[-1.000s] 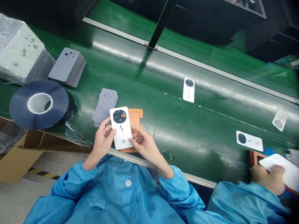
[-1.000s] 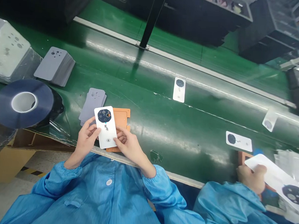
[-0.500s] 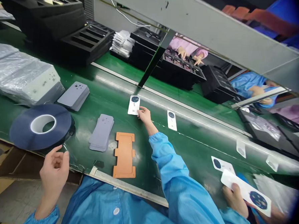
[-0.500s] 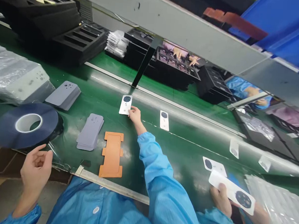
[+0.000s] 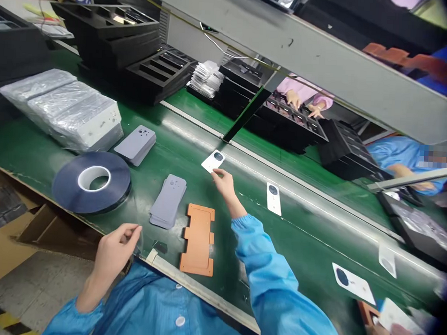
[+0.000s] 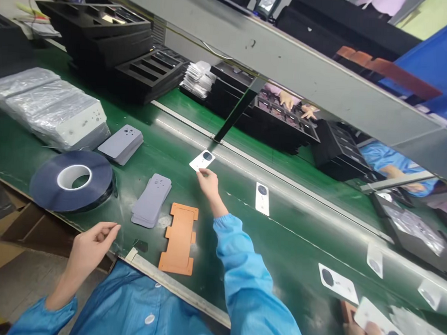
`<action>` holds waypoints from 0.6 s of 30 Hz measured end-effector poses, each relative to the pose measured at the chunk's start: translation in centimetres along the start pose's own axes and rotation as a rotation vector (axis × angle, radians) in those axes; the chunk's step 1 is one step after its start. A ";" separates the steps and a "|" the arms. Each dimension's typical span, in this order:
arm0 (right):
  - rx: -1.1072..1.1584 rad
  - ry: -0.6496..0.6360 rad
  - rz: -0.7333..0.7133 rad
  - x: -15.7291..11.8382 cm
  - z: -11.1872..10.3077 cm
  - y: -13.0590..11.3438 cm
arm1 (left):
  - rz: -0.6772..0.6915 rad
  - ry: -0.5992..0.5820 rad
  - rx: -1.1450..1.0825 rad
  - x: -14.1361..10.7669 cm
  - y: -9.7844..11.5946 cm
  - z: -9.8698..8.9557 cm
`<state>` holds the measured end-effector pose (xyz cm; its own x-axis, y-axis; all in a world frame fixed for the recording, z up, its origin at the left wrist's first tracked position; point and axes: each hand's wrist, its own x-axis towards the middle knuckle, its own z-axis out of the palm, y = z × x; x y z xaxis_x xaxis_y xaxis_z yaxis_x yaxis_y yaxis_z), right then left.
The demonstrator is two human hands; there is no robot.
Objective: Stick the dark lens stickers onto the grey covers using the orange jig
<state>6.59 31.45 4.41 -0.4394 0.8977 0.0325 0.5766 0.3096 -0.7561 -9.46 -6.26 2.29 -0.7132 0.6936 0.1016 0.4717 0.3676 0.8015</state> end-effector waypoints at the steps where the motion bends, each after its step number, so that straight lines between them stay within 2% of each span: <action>1: 0.031 -0.050 -0.002 -1.4 0.7 -0.9 | 0.020 0.000 0.015 0.1 0.5 0.4; 6: 0.182 -0.454 -0.125 -9.2 5.0 -6.3 | 0.098 -0.036 0.083 0.9 1.8 2.0; 9: 0.134 -0.621 -0.227 -11.9 7.5 -9.3 | 0.101 -0.065 0.122 1.2 1.8 2.4; 13: 0.067 -0.680 -0.248 -12.0 10.6 -11.6 | 0.098 -0.126 0.154 1.2 1.8 1.8; 16: 0.050 -0.682 -0.262 -11.1 12.3 -12.3 | 0.070 -0.207 0.166 1.3 1.8 0.8; 18: 0.062 -0.705 -0.257 -10.9 13.0 -12.6 | 0.020 -0.207 0.143 1.6 1.7 0.3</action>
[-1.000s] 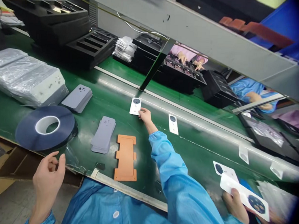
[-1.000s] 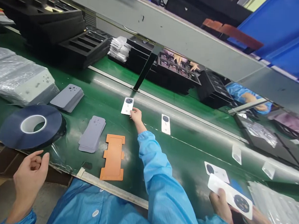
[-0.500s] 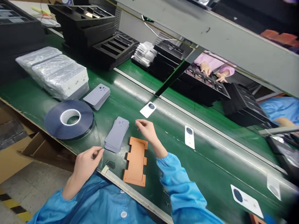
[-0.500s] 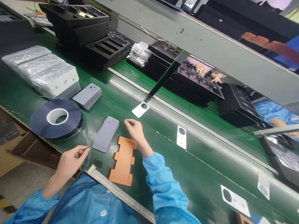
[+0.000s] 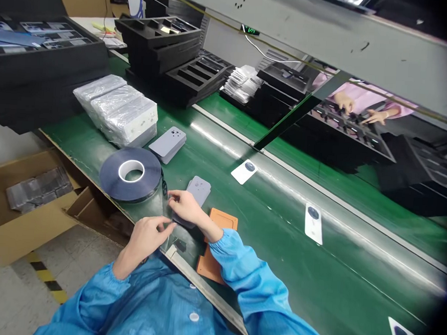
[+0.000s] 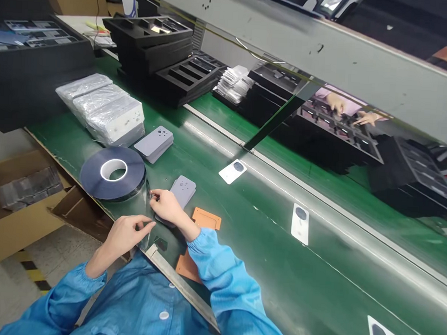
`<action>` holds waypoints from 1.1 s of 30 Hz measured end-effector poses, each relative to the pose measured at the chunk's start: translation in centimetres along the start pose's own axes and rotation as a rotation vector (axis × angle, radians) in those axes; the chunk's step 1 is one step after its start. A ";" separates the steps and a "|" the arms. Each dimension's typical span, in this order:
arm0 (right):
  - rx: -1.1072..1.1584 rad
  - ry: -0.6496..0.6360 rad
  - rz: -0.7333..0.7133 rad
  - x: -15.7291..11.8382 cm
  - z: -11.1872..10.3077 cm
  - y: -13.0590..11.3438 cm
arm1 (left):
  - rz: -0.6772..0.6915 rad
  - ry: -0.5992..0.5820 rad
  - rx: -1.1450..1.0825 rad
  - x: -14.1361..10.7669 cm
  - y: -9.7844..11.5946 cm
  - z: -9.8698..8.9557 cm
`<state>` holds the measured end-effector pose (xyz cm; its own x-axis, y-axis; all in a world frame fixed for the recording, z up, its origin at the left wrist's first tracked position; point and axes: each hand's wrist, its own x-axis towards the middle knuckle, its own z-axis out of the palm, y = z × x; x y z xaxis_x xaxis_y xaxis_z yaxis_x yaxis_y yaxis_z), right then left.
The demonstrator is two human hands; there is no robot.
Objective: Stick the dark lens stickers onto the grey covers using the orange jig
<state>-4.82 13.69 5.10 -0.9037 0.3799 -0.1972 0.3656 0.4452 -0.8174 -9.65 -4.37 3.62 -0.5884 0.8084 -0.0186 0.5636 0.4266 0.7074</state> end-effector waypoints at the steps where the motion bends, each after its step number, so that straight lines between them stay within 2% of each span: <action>1: 0.024 -0.020 0.009 0.1 0.2 0.0 | -0.027 0.024 -0.023 0.1 -0.2 -0.2; 5: 0.176 -0.109 0.048 -0.5 1.0 -0.1 | -0.093 0.196 -0.112 1.0 -2.0 -0.2; 10: 0.266 -0.152 0.044 -2.7 1.7 0.0 | -0.105 0.336 -0.134 1.1 -3.7 0.5; 14: 0.331 -0.199 0.064 -4.4 2.4 0.4 | 0.051 0.411 -0.074 0.5 -4.0 0.4; 17: 0.403 -0.238 0.033 -5.3 3.1 0.9 | 0.215 0.390 -0.105 0.3 -3.9 0.1; 20: 0.460 -0.243 0.012 -5.7 3.5 1.3 | 0.266 0.373 -0.167 0.2 -3.9 0.0; 22: 0.473 -0.241 0.019 -5.8 3.5 1.5 | 0.213 0.376 -0.216 0.3 -3.9 -0.1; 24: 0.468 -0.227 0.026 -5.8 3.5 1.7 | 0.100 0.408 -0.259 0.3 -4.0 -0.3; 27: 0.432 -0.186 0.014 -6.0 3.4 1.8 | -0.103 0.534 -0.367 0.4 -3.7 -1.2; 30: 0.373 -0.167 -0.008 -6.3 3.2 1.6 | -0.218 0.632 -0.507 0.3 -2.8 -2.6; 33: 0.266 -0.113 -0.034 -7.1 2.5 1.0 | -0.255 0.570 -0.579 0.0 -1.5 -3.3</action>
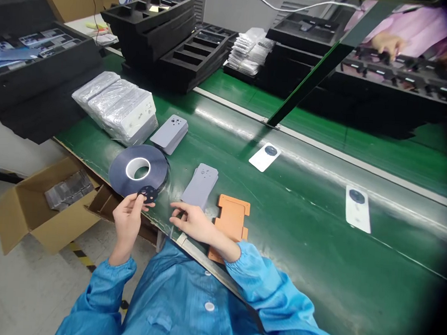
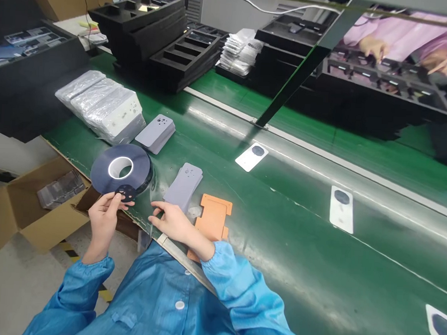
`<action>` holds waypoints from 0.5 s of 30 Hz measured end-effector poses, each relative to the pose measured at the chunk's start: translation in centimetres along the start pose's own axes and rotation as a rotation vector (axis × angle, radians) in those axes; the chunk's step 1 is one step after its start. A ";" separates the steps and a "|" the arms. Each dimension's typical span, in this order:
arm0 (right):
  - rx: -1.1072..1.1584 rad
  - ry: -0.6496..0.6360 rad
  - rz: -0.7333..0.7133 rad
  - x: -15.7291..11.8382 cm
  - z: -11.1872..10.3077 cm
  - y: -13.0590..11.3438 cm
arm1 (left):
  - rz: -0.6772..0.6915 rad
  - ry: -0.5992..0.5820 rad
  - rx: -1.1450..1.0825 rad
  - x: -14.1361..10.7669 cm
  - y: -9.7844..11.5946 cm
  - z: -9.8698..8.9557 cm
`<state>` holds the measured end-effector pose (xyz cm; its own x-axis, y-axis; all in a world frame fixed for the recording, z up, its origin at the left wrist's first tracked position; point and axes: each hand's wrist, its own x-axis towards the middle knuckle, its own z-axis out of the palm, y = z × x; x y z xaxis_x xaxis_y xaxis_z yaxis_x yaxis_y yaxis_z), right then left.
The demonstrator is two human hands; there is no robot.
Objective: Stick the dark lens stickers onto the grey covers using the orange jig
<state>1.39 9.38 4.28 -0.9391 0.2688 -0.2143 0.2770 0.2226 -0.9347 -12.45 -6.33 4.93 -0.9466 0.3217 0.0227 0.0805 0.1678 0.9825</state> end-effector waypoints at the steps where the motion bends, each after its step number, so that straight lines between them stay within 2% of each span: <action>1: -0.039 0.038 -0.011 -0.4 -0.3 -0.3 | -0.020 -0.040 -0.005 -0.3 0.4 0.2; 4: -0.052 0.192 -0.058 -1.7 -1.6 -0.9 | -0.057 -0.184 -0.024 -1.3 1.5 1.5; 8: 0.235 0.306 -0.029 -3.9 -3.9 -0.4 | -0.052 -0.462 -0.029 -3.0 2.4 4.8; 11: 0.359 0.366 0.049 -6.0 -5.5 1.2 | -0.071 -0.622 -0.024 -4.1 2.2 7.6; 13: 0.358 0.449 0.071 -7.6 -6.2 2.6 | -0.085 -0.695 -0.012 -4.9 1.7 9.2; 15: 0.342 0.565 0.081 -9.2 -6.8 4.2 | -0.035 -0.750 0.032 -5.7 1.1 10.5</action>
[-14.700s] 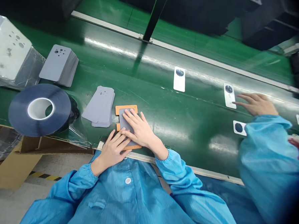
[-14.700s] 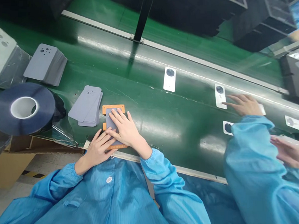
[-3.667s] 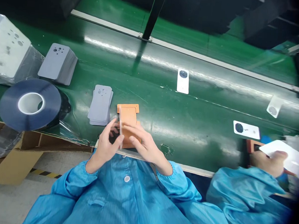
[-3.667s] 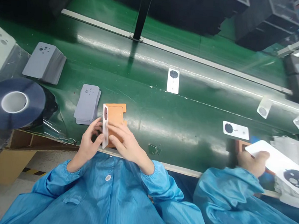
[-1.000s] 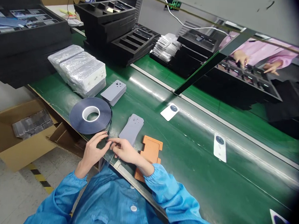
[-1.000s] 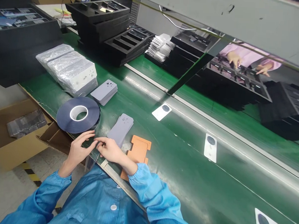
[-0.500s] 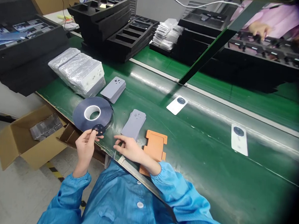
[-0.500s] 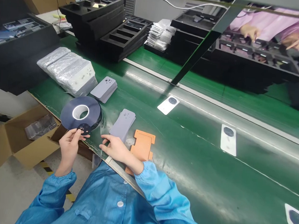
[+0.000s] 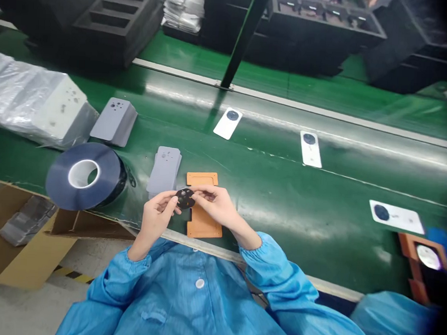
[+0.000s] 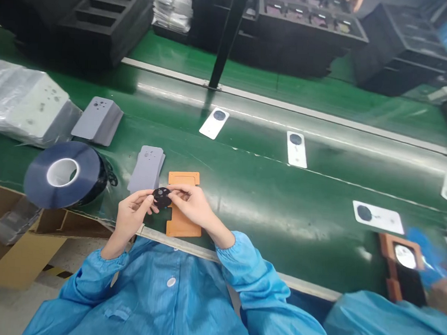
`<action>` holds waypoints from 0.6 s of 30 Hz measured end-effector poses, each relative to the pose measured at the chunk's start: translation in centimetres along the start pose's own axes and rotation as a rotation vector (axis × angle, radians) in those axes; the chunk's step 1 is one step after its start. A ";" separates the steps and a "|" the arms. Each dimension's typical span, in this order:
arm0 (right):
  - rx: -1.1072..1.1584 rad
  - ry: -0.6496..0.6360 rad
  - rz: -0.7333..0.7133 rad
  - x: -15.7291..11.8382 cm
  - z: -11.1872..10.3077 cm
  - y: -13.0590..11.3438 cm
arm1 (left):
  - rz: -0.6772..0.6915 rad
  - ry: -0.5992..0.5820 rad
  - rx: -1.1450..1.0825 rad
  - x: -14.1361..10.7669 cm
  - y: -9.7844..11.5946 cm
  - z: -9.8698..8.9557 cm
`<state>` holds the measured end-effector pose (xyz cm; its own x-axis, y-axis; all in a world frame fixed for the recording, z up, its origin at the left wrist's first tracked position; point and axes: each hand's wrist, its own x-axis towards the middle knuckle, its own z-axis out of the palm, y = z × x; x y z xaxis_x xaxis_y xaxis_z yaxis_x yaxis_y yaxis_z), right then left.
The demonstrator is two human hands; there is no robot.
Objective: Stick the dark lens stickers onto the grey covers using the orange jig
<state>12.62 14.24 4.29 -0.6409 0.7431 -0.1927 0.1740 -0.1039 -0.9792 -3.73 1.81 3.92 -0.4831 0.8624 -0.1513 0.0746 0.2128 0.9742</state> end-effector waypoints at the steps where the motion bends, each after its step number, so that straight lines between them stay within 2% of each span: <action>1: -0.010 0.064 -0.006 -0.3 -0.9 0.6 | 0.043 -0.014 0.062 0.1 -0.3 0.6; 4: -0.064 0.221 -0.009 -1.0 -3.0 2.2 | 0.250 -0.062 0.341 0.0 -1.1 2.1; 6: -0.089 0.258 -0.004 -1.0 -3.8 2.9 | 0.368 -0.087 0.516 -0.1 -1.5 2.8; 8: -0.103 0.262 -0.002 -0.7 -4.1 3.4 | 0.426 -0.093 0.632 -0.3 -1.9 3.2; 13: -0.217 0.244 -0.024 0.1 -3.7 3.7 | 0.438 -0.109 0.793 -0.3 -2.5 3.9; 18: -0.325 0.243 -0.048 0.3 -3.6 3.7 | 0.425 -0.135 0.842 0.1 -2.7 4.3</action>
<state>15.71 16.47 0.80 -0.4655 0.8806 -0.0885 0.4006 0.1205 -0.9083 -0.19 3.26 0.55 -0.1707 0.9782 0.1184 0.8499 0.0853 0.5200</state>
